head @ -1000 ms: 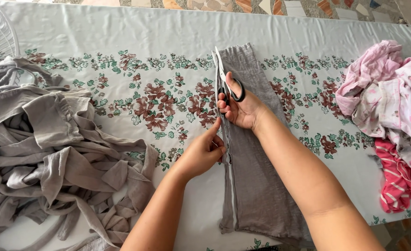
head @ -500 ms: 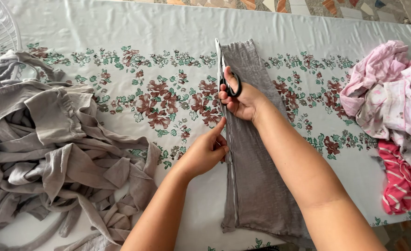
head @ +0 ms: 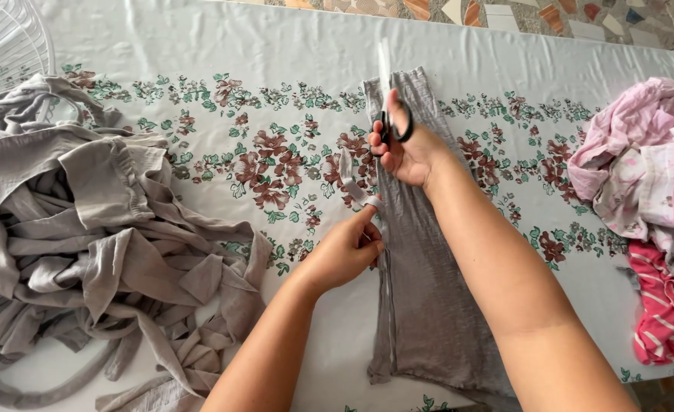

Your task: Cutting pieces of cloth into thin strips using scissors for rug preparation.

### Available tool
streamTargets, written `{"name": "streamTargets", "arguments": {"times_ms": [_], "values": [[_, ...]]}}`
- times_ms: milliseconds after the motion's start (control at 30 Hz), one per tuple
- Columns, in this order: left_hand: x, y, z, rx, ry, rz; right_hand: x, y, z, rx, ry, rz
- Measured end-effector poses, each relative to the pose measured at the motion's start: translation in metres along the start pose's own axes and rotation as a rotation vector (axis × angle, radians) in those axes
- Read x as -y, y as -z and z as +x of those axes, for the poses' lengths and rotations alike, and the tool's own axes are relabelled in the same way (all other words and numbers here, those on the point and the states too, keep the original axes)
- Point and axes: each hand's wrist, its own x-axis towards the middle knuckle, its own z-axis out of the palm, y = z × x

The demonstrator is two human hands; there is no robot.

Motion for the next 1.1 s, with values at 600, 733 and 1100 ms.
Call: {"name": "streamTargets", "arguments": {"times_ms": [600, 733, 1100], "values": [[-0.039, -0.023, -0.015, -0.385, -0.443, 0.08, -0.058, 0.147, -0.226, -0.449, 0.626, 0.112], [-0.034, -0.013, -0.011, -0.491, -0.062, 0.458, -0.039, 0.294, -0.285, -0.975, 1.057, -0.562], [0.003, -0.059, 0.031, -0.405, -0.081, 0.642, -0.046, 0.094, -0.162, -0.327, 0.823, -0.505]]}}
